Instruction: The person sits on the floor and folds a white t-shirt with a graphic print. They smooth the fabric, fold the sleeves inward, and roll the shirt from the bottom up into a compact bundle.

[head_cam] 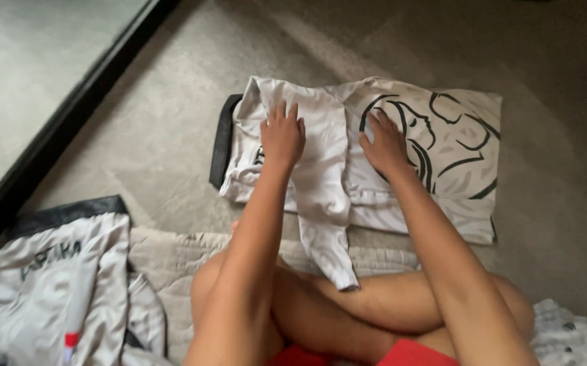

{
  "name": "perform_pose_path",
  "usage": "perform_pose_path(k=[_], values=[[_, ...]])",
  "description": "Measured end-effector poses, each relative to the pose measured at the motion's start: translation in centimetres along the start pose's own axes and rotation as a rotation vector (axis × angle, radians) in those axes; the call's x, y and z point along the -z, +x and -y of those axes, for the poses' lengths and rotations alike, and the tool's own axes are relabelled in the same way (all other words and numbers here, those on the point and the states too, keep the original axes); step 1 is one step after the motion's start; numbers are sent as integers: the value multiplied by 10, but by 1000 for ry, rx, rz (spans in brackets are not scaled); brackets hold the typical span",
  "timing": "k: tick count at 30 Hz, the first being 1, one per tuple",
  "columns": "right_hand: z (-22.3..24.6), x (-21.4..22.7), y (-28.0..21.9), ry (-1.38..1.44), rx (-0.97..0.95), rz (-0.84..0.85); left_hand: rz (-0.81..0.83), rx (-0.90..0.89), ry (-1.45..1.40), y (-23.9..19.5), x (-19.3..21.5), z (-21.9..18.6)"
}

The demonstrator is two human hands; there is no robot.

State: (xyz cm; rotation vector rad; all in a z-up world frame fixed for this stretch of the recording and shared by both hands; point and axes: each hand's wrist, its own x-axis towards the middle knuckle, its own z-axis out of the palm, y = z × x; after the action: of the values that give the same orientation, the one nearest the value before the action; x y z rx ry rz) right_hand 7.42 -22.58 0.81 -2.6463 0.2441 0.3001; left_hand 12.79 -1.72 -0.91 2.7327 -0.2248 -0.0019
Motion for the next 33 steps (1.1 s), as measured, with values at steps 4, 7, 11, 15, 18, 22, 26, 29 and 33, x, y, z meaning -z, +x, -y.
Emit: perform_pose_path(k=[4,7,11,15,18,22,26,29,33], values=[[3,-4,39,-181,113,-33,97,-80,151,34,-2,4],[-8,-16,72,-231,246,-144,144,-115,205,59,-18,22],[-13,-22,100,-131,21,-112,-110,-198,269,93,-73,70],[-24,-38,108,-169,287,-426,-92,-168,244,105,-64,86],[-23,-44,118,-310,460,-446,-222,-304,306,115,-55,96],[-12,-40,134,-288,448,-315,-175,-323,183,132,-51,103],[3,-29,144,-203,421,-237,-111,-283,233,143,-51,101],[2,-34,148,-139,349,-500,-331,-227,245,144,-56,98],[-8,-45,145,-165,432,-613,-368,-132,163,129,-62,70]])
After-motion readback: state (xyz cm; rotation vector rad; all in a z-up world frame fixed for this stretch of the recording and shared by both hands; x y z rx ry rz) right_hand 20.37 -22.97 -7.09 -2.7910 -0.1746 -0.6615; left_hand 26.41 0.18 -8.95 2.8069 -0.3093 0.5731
